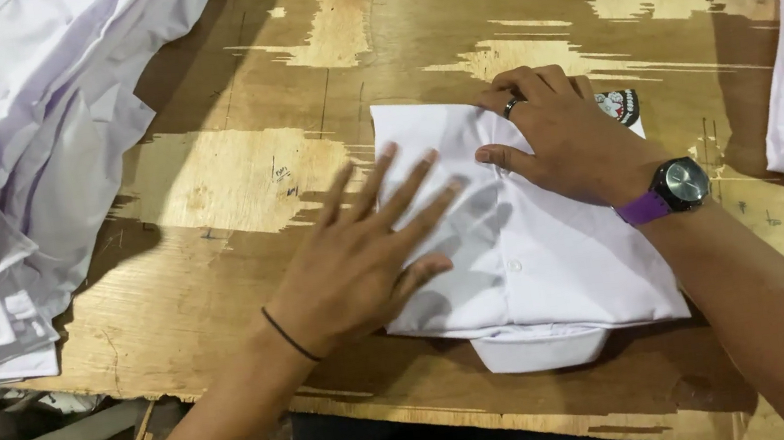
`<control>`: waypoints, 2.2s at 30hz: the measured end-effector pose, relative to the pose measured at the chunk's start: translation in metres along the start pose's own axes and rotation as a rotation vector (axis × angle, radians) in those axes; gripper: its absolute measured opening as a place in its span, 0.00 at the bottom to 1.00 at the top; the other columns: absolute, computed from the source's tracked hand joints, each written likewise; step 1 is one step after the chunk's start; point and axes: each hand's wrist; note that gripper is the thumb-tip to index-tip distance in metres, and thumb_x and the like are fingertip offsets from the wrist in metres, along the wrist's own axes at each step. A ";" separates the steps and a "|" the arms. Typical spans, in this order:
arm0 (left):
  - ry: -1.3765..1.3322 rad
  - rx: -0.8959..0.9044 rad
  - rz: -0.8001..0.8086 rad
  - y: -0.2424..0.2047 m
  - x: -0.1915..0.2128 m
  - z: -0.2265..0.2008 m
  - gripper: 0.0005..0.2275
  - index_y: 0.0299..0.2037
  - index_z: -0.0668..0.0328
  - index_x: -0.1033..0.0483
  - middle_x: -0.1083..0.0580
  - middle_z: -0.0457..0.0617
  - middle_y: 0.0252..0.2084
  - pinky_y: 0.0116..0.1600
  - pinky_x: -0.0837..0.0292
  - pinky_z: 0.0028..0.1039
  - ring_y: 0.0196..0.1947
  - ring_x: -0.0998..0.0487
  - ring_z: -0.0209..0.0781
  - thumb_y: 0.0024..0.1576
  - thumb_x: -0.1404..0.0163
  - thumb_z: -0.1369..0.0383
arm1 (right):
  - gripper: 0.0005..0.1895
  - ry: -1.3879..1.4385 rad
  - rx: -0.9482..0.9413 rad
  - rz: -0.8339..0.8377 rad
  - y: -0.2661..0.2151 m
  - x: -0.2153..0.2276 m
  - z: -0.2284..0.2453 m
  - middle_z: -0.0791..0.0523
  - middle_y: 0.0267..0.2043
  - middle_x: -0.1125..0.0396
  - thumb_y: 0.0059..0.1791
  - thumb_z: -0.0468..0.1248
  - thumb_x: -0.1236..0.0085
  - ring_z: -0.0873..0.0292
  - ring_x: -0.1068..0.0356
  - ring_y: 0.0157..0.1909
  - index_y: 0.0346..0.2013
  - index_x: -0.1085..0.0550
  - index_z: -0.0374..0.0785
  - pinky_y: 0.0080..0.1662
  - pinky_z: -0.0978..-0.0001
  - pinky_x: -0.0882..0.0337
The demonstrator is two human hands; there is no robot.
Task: Folding a white collared shirt on a wooden table, ensuring the sleeves and collar are neatly aligned.
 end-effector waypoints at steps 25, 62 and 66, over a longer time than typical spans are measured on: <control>-0.661 -0.059 -0.402 0.093 0.115 0.057 0.11 0.45 0.59 0.33 0.22 0.49 0.36 0.32 0.33 0.37 0.31 0.21 0.49 0.58 0.45 0.81 | 0.20 0.090 -0.257 -0.039 -0.040 0.152 -0.015 0.53 0.41 0.26 0.52 0.43 0.43 0.52 0.29 0.38 0.58 0.24 0.45 0.40 0.61 0.31; -0.907 0.721 -0.168 -0.048 0.025 -0.104 0.38 0.74 0.69 0.56 0.44 0.65 0.75 0.67 0.36 0.43 0.73 0.39 0.57 0.61 0.51 0.56 | 0.42 0.680 -1.007 -0.120 -0.198 0.006 0.060 0.51 0.48 0.26 0.49 0.60 0.59 0.47 0.27 0.51 0.75 0.41 0.45 0.53 0.51 0.31; -1.019 0.742 -0.063 -0.032 0.062 -0.072 0.36 0.75 0.59 0.53 0.25 0.57 0.58 0.51 0.23 0.45 0.55 0.22 0.56 0.60 0.57 0.49 | 0.27 0.743 -1.009 -0.028 -0.189 0.014 0.056 0.56 0.58 0.25 0.54 0.52 0.60 0.49 0.28 0.59 0.64 0.31 0.47 0.57 0.56 0.32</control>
Point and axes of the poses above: each hand's wrist, its own y-axis towards the middle knuckle, its own x-axis out of the back of the hand, z = x × y
